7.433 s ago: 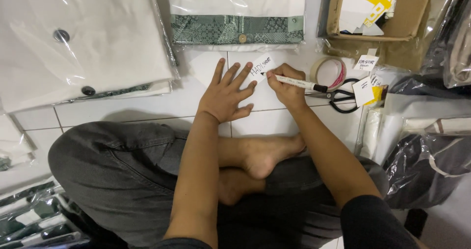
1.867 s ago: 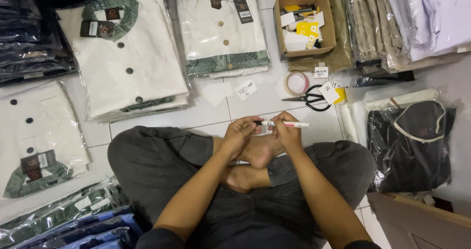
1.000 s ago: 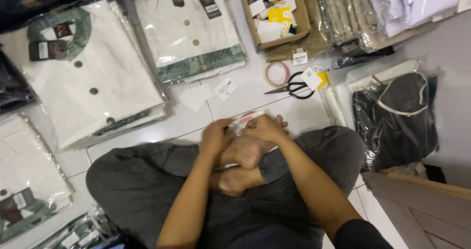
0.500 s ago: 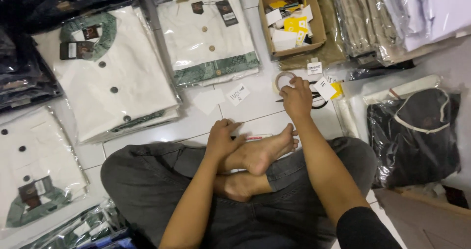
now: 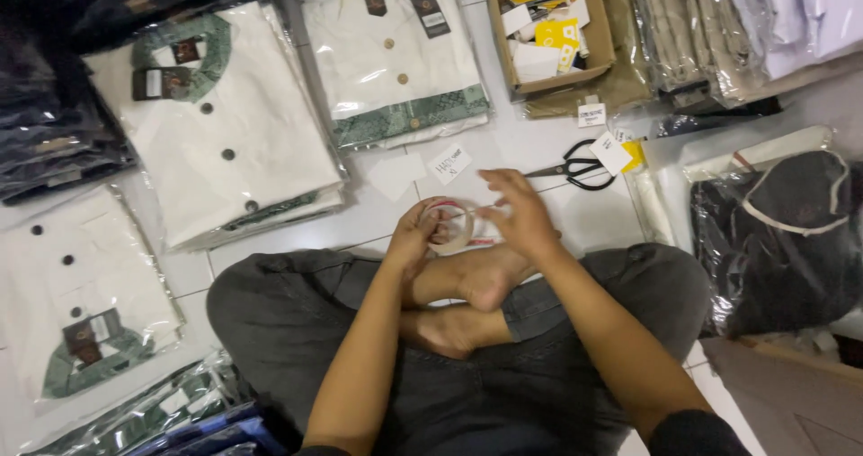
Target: The person sits on the floor surrounded by packaged shirts and writes on small white paper tags using a black marker. They then use scissors to cut the tags and apply clear tape to attach them to the clothing packages.
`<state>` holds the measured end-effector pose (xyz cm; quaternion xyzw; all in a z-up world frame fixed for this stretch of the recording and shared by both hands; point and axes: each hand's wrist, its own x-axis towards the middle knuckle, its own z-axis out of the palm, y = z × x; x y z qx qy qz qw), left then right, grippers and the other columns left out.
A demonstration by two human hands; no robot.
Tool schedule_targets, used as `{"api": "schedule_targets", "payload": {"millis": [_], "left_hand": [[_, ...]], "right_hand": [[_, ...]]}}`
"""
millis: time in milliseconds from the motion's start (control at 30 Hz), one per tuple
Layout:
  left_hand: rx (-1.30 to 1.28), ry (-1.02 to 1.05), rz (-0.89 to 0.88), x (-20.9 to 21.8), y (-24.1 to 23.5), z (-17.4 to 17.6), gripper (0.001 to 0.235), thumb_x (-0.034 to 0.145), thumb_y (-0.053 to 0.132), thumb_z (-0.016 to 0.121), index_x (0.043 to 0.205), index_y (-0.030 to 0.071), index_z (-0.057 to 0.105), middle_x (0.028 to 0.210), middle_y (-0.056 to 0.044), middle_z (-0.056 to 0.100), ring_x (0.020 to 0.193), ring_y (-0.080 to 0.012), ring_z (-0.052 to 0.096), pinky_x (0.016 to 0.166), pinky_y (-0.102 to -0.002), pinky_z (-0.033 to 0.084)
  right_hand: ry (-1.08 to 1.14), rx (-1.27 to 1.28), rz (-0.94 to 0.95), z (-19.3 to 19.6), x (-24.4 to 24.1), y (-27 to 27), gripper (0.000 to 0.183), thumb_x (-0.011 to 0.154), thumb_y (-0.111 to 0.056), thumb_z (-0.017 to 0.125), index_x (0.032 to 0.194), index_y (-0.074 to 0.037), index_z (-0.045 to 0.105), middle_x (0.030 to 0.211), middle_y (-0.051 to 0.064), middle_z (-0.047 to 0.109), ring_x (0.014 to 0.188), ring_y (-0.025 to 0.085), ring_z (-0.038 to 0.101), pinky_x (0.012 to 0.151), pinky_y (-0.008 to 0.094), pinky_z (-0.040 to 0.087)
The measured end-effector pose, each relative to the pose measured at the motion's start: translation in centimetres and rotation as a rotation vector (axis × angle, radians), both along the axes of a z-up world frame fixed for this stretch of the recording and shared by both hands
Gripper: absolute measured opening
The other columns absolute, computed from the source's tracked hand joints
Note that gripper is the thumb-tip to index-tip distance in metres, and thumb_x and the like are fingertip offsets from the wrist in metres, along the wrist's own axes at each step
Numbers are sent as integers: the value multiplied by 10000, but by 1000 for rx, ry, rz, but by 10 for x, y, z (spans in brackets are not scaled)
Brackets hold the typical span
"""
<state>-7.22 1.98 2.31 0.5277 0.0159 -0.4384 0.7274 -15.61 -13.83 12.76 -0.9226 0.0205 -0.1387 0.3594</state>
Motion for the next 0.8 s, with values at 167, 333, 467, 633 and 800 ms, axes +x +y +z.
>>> {"api": "schedule_targets", "payload": {"millis": [167, 333, 467, 633, 800], "left_hand": [[-126, 56, 51, -3, -2, 25, 313, 915, 75, 358, 1220, 23, 404, 833, -80, 507, 608, -103, 496, 459, -143, 400], [-152, 84, 56, -7, -5, 18, 324, 908, 69, 373, 1228, 27, 392, 844, -80, 506, 614, -91, 483, 463, -119, 365], [-141, 74, 84, -7, -7, 23, 312, 904, 54, 367, 1213, 41, 406, 824, -73, 500, 606, -91, 477, 469, -125, 364], [-119, 56, 82, -10, -8, 24, 308, 906, 63, 372, 1210, 45, 415, 824, -76, 502, 609, -103, 488, 472, -151, 404], [-41, 66, 125, -13, -11, 9, 346, 861, -18, 354, 1196, 34, 424, 804, -84, 528, 598, -112, 516, 487, -179, 448]], "right_hand": [[128, 617, -140, -31, -12, 0, 378, 700, 13, 672, 1063, -61, 596, 1059, 83, 545, 898, 222, 601, 709, 255, 525], [134, 552, -188, -6, -8, 13, 261, 706, -31, 688, 961, -78, 652, 907, 75, 615, 834, 205, 627, 672, 251, 525], [114, 421, -348, -11, -5, 15, 141, 666, -140, 749, 797, -144, 697, 815, -13, 651, 741, 110, 632, 614, 193, 520], [56, 498, -386, -27, -5, 19, 102, 684, -46, 710, 764, -104, 683, 767, 9, 621, 703, 100, 606, 593, 184, 510], [-16, 335, -388, -41, -1, 21, 103, 708, -23, 662, 709, -103, 596, 725, 10, 569, 746, 198, 606, 615, 278, 508]]}}
